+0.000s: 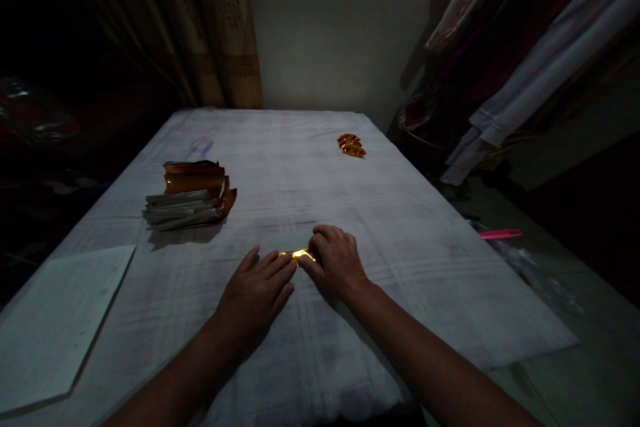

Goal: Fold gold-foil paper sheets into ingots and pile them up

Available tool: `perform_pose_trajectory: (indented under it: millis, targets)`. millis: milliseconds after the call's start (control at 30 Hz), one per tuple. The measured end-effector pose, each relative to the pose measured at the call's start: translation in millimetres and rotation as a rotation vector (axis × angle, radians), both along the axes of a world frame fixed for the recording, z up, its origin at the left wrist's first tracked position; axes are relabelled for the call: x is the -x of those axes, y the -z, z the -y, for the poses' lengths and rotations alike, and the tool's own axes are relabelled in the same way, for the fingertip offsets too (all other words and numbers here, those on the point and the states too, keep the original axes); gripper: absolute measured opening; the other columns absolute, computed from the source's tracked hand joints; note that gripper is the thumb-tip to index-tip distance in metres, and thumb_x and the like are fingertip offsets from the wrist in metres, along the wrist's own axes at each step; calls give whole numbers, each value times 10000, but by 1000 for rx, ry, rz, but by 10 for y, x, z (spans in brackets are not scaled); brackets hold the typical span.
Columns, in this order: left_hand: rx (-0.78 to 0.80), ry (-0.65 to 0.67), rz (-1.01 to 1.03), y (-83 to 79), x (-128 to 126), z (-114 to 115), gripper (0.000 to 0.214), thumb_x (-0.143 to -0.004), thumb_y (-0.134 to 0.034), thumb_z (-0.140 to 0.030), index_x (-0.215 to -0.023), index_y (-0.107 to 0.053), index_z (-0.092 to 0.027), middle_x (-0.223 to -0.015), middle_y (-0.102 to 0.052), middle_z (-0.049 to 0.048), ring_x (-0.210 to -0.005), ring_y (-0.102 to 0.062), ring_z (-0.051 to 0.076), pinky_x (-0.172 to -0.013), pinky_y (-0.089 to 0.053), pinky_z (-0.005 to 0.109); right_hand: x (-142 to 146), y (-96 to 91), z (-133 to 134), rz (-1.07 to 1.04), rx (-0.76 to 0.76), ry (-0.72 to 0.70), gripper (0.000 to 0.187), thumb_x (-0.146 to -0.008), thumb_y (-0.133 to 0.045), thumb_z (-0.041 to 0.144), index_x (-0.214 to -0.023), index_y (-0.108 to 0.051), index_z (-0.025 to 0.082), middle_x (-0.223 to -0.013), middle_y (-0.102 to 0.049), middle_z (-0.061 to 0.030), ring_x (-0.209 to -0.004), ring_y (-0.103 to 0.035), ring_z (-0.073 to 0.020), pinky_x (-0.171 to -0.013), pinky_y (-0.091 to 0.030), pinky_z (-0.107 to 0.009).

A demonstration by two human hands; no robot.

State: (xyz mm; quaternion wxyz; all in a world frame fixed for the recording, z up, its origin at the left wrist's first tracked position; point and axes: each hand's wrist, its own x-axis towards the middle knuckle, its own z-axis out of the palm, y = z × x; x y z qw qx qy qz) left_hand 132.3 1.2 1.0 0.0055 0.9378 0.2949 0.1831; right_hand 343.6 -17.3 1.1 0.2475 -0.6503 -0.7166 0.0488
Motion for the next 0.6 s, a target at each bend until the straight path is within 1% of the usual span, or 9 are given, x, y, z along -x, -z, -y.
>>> perform_pose_trajectory:
  millis: [233,333,400,433,467,533,600]
  targets:
    - [-15,-6,1,8,6,0,360,-1061,-395,-303,-1330,-621,-225,-1323,-696,69,-1231,-632,259,-1139,-359,539,-314,95,32,21,37,60,187,-876,-728,388,-948,-651,233,-1324,-621,-133,-1273,-514,-316,-975,-390,-476]
    - [-16,-9,9,19,3,0,357,-1061,-396,-305,-1323,-627,-228,-1319,-699,63,-1226,-635,254,-1146,-352,534,-448,109,51,24,35,81,152,-884,-706,357,-947,-653,228,-1325,-632,-132,-1267,-534,-320,-976,-406,-490]
    - [-28,-12,17,21,0,0,354,-1062,-393,-304,-1307,-635,-223,-1315,-702,60,-1215,-644,252,-1148,-350,528,-480,92,82,2,-10,70,109,-907,-655,318,-965,-656,225,-1290,-662,-127,-1231,-573,-307,-970,-430,-485]
    - [-35,-11,20,20,-1,1,353,-1063,-392,-306,-1297,-640,-219,-1309,-705,59,-1207,-649,251,-1145,-353,525,-469,76,106,-14,-52,48,117,-927,-614,295,-1008,-659,223,-1279,-674,-126,-1213,-593,-294,-970,-442,-476]
    - [-39,-9,21,18,-3,1,351,-1062,-392,-308,-1289,-644,-217,-1303,-709,59,-1199,-653,251,-1143,-355,524,-439,57,137,-24,-96,10,166,-949,-569,274,-1079,-657,218,-1282,-680,-126,-1205,-607,-278,-979,-450,-467]
    - [-38,-7,17,13,-6,3,348,-1058,-400,-310,-1285,-646,-216,-1295,-712,62,-1199,-653,252,-1144,-353,525,-330,14,210,-12,-150,-107,309,-992,-486,257,-1268,-611,197,-1343,-660,-133,-1250,-595,-255,-1032,-445,-460]
    - [-35,-7,20,8,-10,6,344,-1051,-413,-303,-1293,-643,-221,-1293,-713,64,-1208,-647,250,-1154,-343,522,-194,-24,283,68,-83,-247,420,-1017,-459,296,-1414,-529,176,-1448,-589,-135,-1375,-502,-265,-1132,-374,-504]
